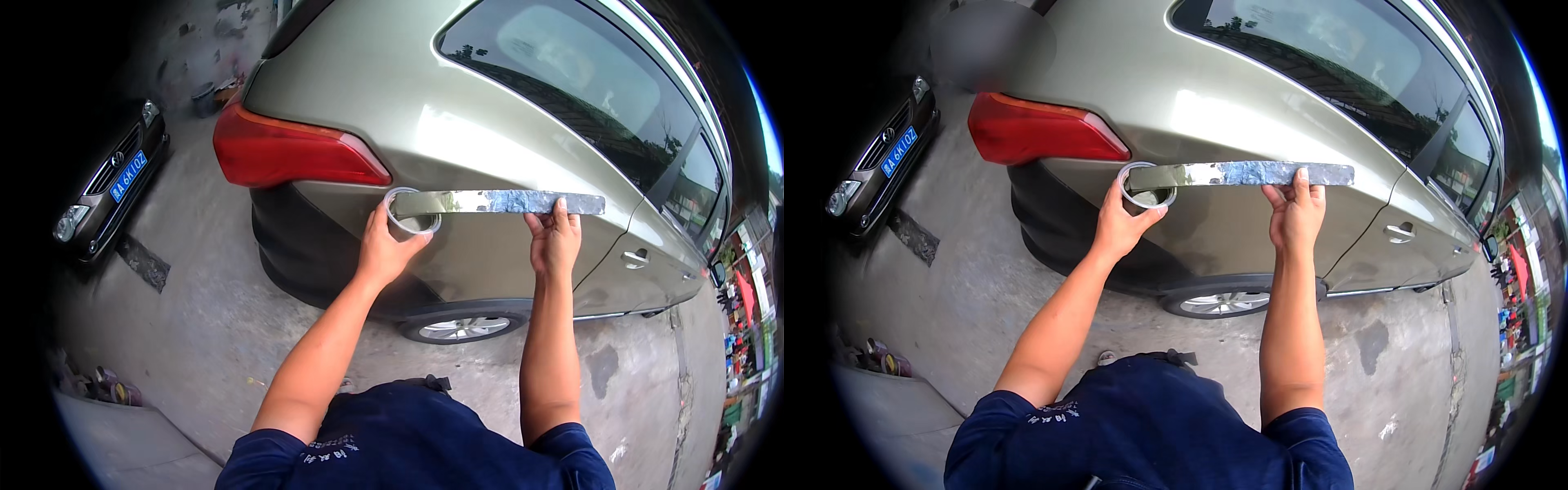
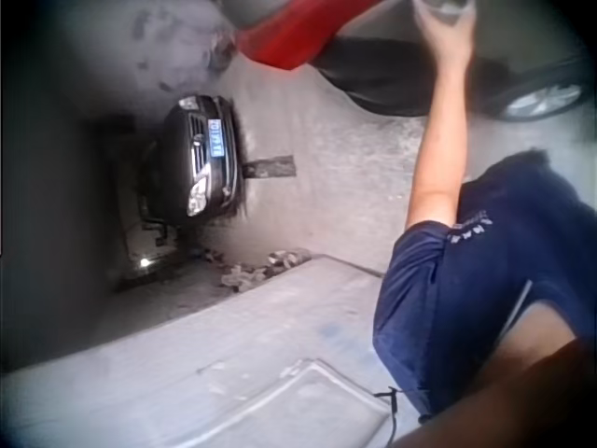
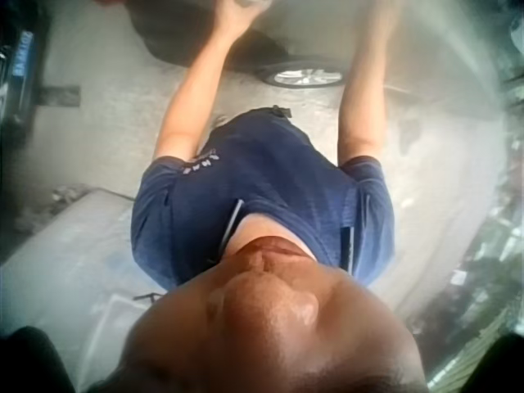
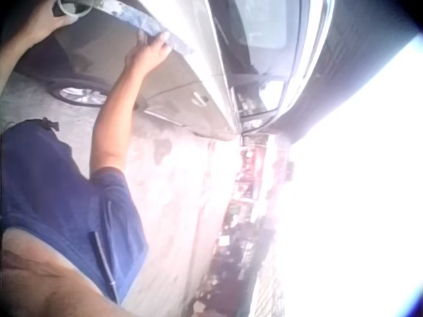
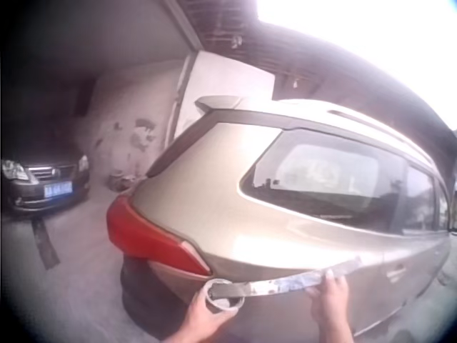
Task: The person uses a putty knife to apply a white substance from a small metal can onto the rear bumper of a beige SUV. They repeatedly dip the tool into the can and spread the substance along the lower edge of the bumper, occasionally wiping the tool on the can's rim.
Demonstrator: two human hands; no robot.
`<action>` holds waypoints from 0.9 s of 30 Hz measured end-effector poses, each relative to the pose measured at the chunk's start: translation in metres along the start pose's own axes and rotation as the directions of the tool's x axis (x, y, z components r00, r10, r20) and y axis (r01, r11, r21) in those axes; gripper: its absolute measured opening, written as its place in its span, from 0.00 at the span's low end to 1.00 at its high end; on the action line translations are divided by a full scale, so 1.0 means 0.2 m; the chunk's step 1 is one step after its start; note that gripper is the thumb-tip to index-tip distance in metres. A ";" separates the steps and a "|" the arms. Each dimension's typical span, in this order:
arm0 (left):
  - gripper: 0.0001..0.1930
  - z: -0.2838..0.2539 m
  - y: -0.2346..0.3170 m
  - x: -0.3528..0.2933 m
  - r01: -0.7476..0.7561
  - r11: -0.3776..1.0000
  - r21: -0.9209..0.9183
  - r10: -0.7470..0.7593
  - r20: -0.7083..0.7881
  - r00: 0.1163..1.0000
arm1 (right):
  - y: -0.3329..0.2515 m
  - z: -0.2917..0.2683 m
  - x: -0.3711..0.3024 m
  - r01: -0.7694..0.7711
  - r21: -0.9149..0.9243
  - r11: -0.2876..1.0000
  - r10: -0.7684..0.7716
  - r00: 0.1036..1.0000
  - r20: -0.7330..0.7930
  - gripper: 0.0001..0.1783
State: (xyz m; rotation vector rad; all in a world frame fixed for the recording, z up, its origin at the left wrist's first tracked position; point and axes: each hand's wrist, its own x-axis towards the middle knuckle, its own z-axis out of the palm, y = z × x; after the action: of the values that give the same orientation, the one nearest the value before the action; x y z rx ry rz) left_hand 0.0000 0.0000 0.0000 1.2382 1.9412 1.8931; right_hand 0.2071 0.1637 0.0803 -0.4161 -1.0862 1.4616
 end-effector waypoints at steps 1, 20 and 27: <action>0.40 0.01 0.02 0.00 0.018 1.000 -0.004 -0.018 -0.011 1.000 | 0.01 -0.01 0.01 -0.004 0.023 1.000 0.004 1.000 -0.011 0.12; 0.39 0.02 0.02 0.04 -0.006 0.999 -0.046 0.003 -0.064 0.998 | 0.19 -0.09 0.01 -0.009 0.196 0.981 0.015 0.999 -0.028 0.11; 0.39 0.03 0.03 0.04 -0.013 0.997 -0.082 0.008 -0.059 0.998 | 0.19 -0.08 0.01 -0.025 0.191 0.981 0.036 0.998 -0.055 0.11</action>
State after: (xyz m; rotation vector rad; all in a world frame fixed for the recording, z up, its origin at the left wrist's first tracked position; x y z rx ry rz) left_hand 0.0001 0.0089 0.0077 1.1853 1.8675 2.0143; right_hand 0.1969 0.1764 0.0436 -0.3387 -0.8880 1.5549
